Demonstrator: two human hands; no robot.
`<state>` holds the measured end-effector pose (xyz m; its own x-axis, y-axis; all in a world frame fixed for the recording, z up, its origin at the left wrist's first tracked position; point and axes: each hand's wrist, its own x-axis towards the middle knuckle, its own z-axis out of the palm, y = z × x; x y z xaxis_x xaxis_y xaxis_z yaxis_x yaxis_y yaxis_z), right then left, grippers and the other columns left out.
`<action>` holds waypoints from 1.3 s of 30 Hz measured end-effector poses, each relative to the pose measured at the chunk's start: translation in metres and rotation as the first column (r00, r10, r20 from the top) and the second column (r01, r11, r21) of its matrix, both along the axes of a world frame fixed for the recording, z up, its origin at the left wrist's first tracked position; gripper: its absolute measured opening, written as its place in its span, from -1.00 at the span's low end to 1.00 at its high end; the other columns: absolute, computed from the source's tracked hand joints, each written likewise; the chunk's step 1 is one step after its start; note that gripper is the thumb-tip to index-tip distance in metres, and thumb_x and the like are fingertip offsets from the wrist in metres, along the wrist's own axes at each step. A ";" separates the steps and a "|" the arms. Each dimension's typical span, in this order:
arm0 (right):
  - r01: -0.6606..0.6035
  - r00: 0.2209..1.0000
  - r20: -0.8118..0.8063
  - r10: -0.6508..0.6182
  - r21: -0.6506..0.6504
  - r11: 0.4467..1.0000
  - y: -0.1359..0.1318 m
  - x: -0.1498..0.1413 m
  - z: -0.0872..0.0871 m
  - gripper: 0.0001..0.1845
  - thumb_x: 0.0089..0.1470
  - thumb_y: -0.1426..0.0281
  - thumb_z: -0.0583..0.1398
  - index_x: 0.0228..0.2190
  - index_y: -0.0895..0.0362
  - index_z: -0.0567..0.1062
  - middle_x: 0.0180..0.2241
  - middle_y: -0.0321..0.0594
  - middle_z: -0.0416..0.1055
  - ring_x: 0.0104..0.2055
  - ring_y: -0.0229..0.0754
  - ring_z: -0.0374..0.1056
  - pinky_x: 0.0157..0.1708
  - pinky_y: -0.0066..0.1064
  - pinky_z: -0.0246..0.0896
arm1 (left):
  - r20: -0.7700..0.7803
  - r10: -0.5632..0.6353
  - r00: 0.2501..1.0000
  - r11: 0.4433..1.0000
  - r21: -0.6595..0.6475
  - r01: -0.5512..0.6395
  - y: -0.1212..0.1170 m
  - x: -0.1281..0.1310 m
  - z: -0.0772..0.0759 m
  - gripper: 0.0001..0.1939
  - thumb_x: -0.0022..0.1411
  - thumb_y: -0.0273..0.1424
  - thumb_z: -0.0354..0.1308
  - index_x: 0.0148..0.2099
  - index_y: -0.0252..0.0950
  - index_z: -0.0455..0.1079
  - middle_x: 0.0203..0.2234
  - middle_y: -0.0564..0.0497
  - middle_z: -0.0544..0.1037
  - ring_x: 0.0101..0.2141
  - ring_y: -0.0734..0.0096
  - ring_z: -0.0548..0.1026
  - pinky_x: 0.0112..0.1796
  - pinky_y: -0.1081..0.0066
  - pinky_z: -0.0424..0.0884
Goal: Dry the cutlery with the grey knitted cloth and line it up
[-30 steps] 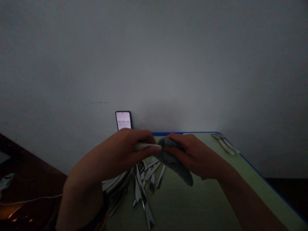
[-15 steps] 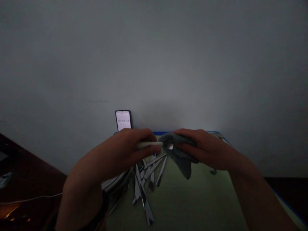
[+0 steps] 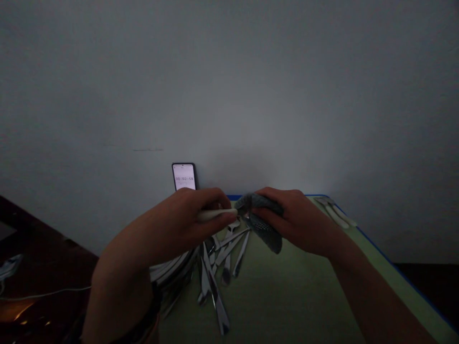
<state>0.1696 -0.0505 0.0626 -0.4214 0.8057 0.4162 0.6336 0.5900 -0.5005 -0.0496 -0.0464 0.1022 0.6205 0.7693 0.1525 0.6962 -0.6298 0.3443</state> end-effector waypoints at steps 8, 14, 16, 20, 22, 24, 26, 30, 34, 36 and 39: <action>-0.024 0.998 -0.058 0.026 0.034 0.999 0.001 -0.007 -0.006 -0.88 0.15 0.39 0.10 -0.31 0.14 0.43 -0.41 -0.31 0.44 -0.40 -0.29 0.31 -0.39 -0.45 0.12 | -0.018 0.019 1.000 0.997 -0.078 -0.020 0.000 0.000 -0.001 -0.65 0.24 -0.16 -0.02 -0.11 -0.23 0.46 -0.49 0.05 0.55 -0.52 0.47 0.43 -0.45 0.52 0.29; -0.044 0.996 -0.076 0.047 0.051 0.998 0.001 -0.012 -0.012 -0.90 0.14 0.40 0.11 -0.31 0.13 0.43 -0.40 -0.31 0.45 -0.39 -0.29 0.32 -0.39 -0.45 0.12 | -0.042 -0.028 0.999 0.996 -0.082 0.024 0.000 -0.002 -0.004 -0.68 0.29 -0.22 -0.07 -0.08 -0.21 0.43 -0.44 0.07 0.54 -0.47 0.48 0.43 -0.41 0.52 0.28; -0.042 0.996 -0.076 0.046 0.050 0.998 0.001 -0.014 -0.012 -0.90 0.14 0.40 0.11 -0.30 0.13 0.43 -0.40 -0.31 0.45 -0.38 -0.28 0.32 -0.38 -0.45 0.12 | -0.071 -0.033 0.997 0.995 -0.097 0.026 0.000 -0.002 -0.004 -0.68 0.30 -0.23 -0.08 -0.09 -0.22 0.42 -0.44 0.06 0.52 -0.47 0.48 0.43 -0.42 0.53 0.27; -0.032 0.995 -0.088 0.038 0.066 0.997 0.002 -0.015 -0.012 -0.90 0.14 0.40 0.12 -0.31 0.13 0.43 -0.41 -0.32 0.44 -0.40 -0.30 0.31 -0.39 -0.46 0.12 | -0.050 -0.034 0.998 0.988 -0.149 0.026 0.002 -0.001 -0.006 -0.69 0.30 -0.22 -0.08 -0.09 -0.22 0.40 -0.42 0.07 0.51 -0.46 0.49 0.42 -0.45 0.53 0.25; -0.022 0.995 -0.099 0.029 0.068 0.997 0.002 -0.013 -0.012 -0.90 0.14 0.40 0.11 -0.31 0.13 0.43 -0.42 -0.32 0.44 -0.41 -0.31 0.30 -0.40 -0.46 0.12 | -0.032 -0.036 0.999 0.989 -0.141 0.031 0.003 -0.001 -0.007 -0.71 0.30 -0.23 -0.08 -0.11 -0.22 0.40 -0.43 0.08 0.51 -0.46 0.48 0.43 -0.45 0.52 0.24; -0.016 0.994 -0.111 0.022 0.056 0.998 0.002 -0.011 -0.011 -0.90 0.13 0.40 0.11 -0.31 0.12 0.43 -0.42 -0.33 0.44 -0.42 -0.31 0.30 -0.40 -0.47 0.13 | -0.029 -0.037 0.999 0.994 -0.106 0.033 0.005 0.000 -0.007 -0.70 0.30 -0.23 -0.08 -0.16 -0.24 0.42 -0.47 0.09 0.50 -0.47 0.48 0.41 -0.45 0.51 0.22; -0.025 0.993 -0.112 0.028 0.032 0.999 0.002 -0.007 -0.009 -0.88 0.11 0.44 0.11 -0.29 0.11 0.44 -0.40 -0.33 0.45 -0.41 -0.31 0.31 -0.40 -0.48 0.14 | -0.027 -0.039 0.999 0.996 -0.082 0.037 0.006 0.001 -0.007 -0.68 0.31 -0.21 -0.09 -0.20 -0.25 0.43 -0.52 0.10 0.47 -0.50 0.50 0.39 -0.47 0.51 0.19; -0.055 0.994 -0.091 0.056 0.013 0.998 0.000 -0.003 -0.004 -0.77 0.05 0.55 0.10 -0.24 0.11 0.45 -0.37 -0.35 0.46 -0.39 -0.33 0.32 -0.39 -0.50 0.15 | -0.009 -0.041 0.999 0.996 -0.081 0.040 0.006 0.002 -0.005 -0.69 0.30 -0.21 -0.08 -0.18 -0.25 0.43 -0.57 0.14 0.42 -0.55 0.53 0.34 -0.52 0.53 0.15; -0.077 0.994 -0.083 0.077 0.004 0.997 0.000 -0.003 -0.002 -0.75 0.04 0.56 0.09 -0.25 0.11 0.47 -0.38 -0.35 0.47 -0.41 -0.34 0.32 -0.41 -0.50 0.14 | -0.020 -0.054 0.998 0.994 -0.098 0.051 0.004 0.002 -0.004 -0.70 0.30 -0.23 -0.08 -0.20 -0.24 0.43 -0.60 0.15 0.40 -0.57 0.54 0.32 -0.54 0.54 0.13; -0.080 0.994 -0.076 0.080 0.004 0.997 0.000 -0.004 -0.002 -0.80 0.06 0.51 0.10 -0.28 0.11 0.47 -0.41 -0.35 0.46 -0.43 -0.33 0.31 -0.43 -0.50 0.13 | -0.034 -0.056 0.998 0.992 -0.112 0.052 0.003 0.002 -0.004 -0.70 0.30 -0.23 -0.09 -0.22 -0.24 0.43 -0.58 0.13 0.42 -0.56 0.53 0.33 -0.54 0.53 0.14; -0.054 0.997 -0.054 0.055 0.016 0.998 0.000 -0.006 -0.003 -0.89 0.08 0.42 0.12 -0.34 0.11 0.45 -0.46 -0.34 0.43 -0.45 -0.31 0.29 -0.45 -0.47 0.11 | -0.043 -0.058 0.997 0.991 -0.127 0.053 0.001 0.003 -0.004 -0.71 0.28 -0.25 -0.08 -0.21 -0.24 0.43 -0.53 0.11 0.45 -0.53 0.51 0.37 -0.51 0.53 0.18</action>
<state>0.1631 -0.0504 0.0600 -0.4408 0.7760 0.4510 0.5721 0.6301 -0.5250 -0.0466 -0.0451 0.0978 0.6669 0.7447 0.0268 0.6786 -0.6217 0.3912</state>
